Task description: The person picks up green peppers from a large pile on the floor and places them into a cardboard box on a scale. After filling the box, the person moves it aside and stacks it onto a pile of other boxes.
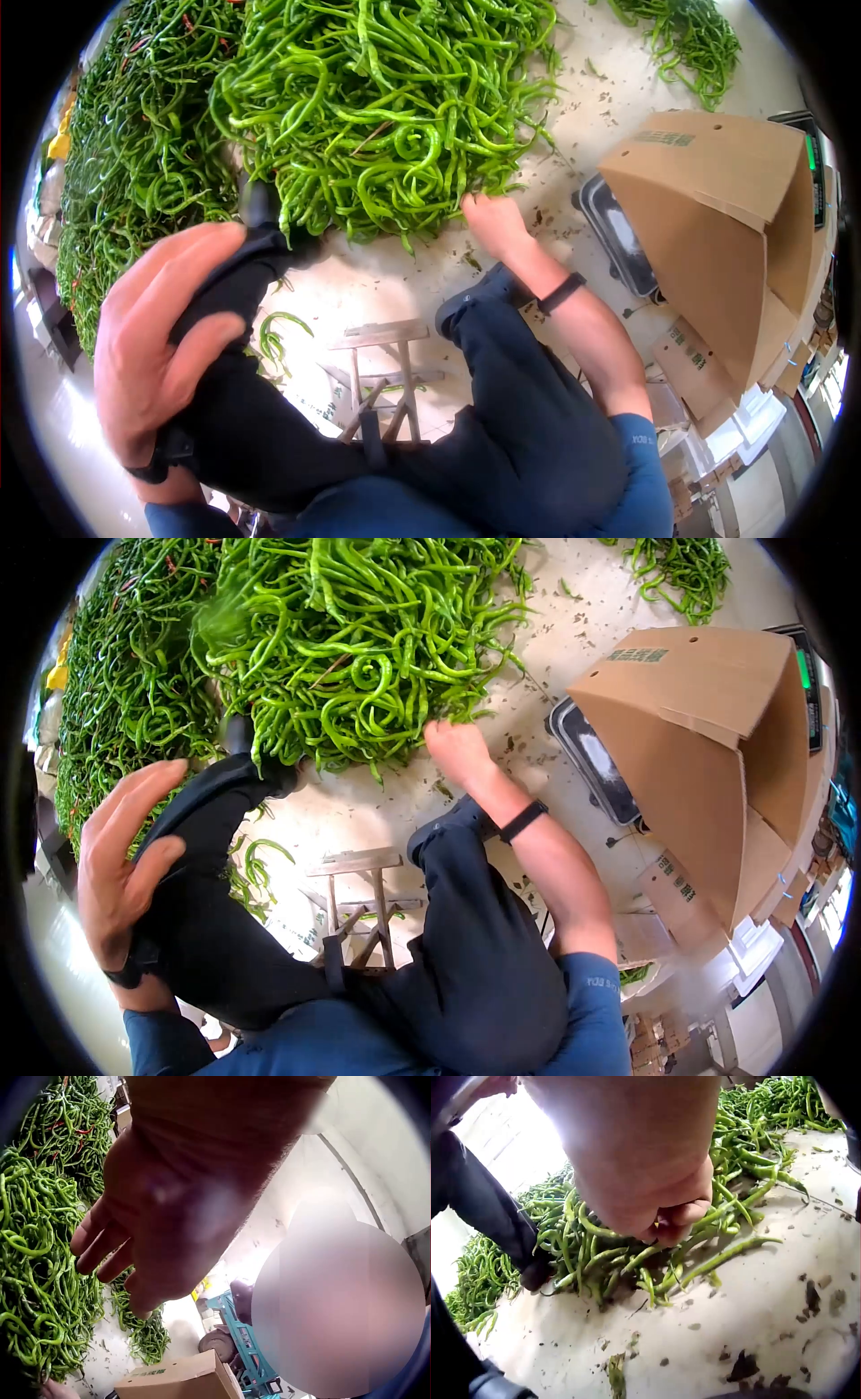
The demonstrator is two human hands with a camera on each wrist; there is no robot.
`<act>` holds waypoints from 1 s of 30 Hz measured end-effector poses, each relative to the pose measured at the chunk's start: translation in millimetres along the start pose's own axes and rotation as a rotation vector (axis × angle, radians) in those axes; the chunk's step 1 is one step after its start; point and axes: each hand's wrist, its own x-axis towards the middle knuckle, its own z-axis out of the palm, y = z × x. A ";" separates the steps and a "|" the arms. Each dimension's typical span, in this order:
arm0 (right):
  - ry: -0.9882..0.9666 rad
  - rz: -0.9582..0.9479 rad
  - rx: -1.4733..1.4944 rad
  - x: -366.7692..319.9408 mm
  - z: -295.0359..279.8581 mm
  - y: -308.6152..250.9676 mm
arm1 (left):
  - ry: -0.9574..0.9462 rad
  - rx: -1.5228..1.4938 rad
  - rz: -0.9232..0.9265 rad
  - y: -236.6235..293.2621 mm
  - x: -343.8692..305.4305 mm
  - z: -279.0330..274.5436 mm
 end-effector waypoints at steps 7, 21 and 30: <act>0.187 -0.132 0.186 -64.7 -47.6 -27.3 | -0.052 -0.019 -0.085 -0.6 10.9 -0.9; -0.072 0.143 -0.085 -35.7 -13.0 12.9 | -0.103 -0.088 -0.027 3.4 -6.1 26.9; -0.042 0.245 -0.139 -70.5 5.2 49.5 | -0.106 -0.140 -0.079 7.8 -19.2 43.2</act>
